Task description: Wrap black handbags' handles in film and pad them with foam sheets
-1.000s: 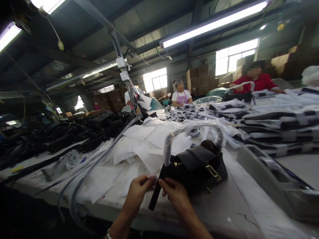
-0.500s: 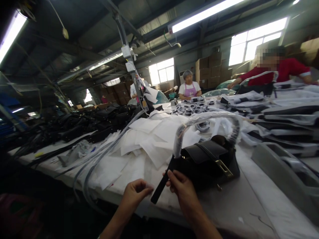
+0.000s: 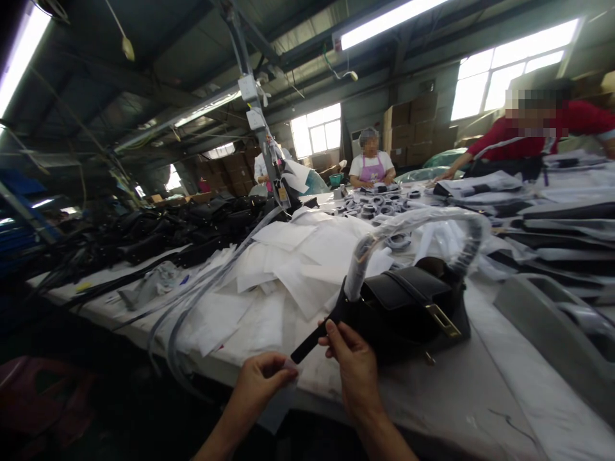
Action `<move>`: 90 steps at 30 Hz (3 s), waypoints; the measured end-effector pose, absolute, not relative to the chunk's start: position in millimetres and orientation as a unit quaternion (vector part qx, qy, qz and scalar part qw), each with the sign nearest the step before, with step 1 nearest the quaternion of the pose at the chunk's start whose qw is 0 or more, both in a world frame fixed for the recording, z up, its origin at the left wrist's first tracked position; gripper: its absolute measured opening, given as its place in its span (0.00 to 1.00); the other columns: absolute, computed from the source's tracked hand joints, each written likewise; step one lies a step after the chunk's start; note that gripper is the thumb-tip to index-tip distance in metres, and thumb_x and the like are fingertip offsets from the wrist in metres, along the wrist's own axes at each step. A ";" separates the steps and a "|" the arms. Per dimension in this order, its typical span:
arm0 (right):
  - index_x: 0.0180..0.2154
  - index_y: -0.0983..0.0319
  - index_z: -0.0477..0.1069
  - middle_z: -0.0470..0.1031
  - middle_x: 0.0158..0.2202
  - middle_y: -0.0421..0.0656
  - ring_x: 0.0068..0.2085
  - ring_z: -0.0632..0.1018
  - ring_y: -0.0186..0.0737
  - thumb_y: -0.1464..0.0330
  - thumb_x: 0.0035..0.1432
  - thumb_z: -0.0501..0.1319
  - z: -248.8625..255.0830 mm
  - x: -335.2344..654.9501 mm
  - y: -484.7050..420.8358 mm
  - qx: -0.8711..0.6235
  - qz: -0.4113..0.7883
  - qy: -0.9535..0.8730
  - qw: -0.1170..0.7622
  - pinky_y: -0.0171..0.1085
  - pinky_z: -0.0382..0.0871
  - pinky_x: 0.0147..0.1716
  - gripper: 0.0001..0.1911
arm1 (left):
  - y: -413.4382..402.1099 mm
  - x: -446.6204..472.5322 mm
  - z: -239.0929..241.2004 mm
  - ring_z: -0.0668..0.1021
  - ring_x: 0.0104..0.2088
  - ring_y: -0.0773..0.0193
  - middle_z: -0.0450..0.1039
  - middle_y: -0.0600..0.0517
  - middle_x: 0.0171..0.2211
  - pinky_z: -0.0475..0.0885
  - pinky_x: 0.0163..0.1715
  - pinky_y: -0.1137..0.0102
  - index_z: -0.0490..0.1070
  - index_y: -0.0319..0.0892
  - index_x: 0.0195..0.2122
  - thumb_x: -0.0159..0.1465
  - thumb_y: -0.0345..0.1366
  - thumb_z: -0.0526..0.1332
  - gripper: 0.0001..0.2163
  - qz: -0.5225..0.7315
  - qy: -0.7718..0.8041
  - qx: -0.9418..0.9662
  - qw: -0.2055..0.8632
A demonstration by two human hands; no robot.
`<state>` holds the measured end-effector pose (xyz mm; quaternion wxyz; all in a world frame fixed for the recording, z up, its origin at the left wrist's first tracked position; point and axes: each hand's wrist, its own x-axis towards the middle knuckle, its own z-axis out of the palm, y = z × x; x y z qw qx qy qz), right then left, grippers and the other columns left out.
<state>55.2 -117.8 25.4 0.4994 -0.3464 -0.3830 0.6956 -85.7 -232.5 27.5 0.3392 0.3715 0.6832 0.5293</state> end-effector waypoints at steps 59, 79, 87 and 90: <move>0.58 0.47 0.70 0.83 0.41 0.48 0.40 0.82 0.54 0.63 0.62 0.59 11.4 114.5 -111.8 -0.447 0.283 -0.810 0.254 0.41 0.70 0.37 0.23 | -159.4 -43.2 36.1 0.75 0.38 0.60 0.76 0.51 0.33 0.69 0.39 0.71 0.76 0.41 0.36 0.61 0.50 0.65 0.16 0.616 0.551 0.425 0.370; 0.39 0.62 0.79 0.76 0.21 0.42 0.19 0.76 0.40 0.43 0.58 0.57 44.7 175.3 -119.9 -0.439 0.535 -0.637 0.340 0.35 0.69 0.21 0.30 | -184.6 23.8 30.6 0.73 0.32 0.62 0.74 0.53 0.27 0.67 0.34 0.71 0.75 0.40 0.33 0.56 0.54 0.67 0.19 0.604 0.551 0.384 0.430; 0.27 0.64 0.74 0.64 0.16 0.34 0.17 0.65 0.29 0.45 0.44 0.70 54.8 128.0 -121.2 -0.383 0.659 -0.471 0.443 0.29 0.59 0.17 0.27 | -180.1 4.2 36.3 0.76 0.34 0.61 0.77 0.52 0.30 0.68 0.35 0.71 0.75 0.41 0.34 0.59 0.52 0.65 0.17 0.583 0.588 0.428 0.363; 0.27 0.65 0.75 0.64 0.15 0.35 0.17 0.64 0.28 0.46 0.40 0.72 56.5 119.3 -116.9 -0.388 0.663 -0.440 0.465 0.30 0.59 0.17 0.27 | -175.9 -0.5 38.1 0.76 0.35 0.60 0.78 0.51 0.31 0.68 0.35 0.71 0.76 0.41 0.36 0.61 0.53 0.62 0.19 0.579 0.592 0.439 0.350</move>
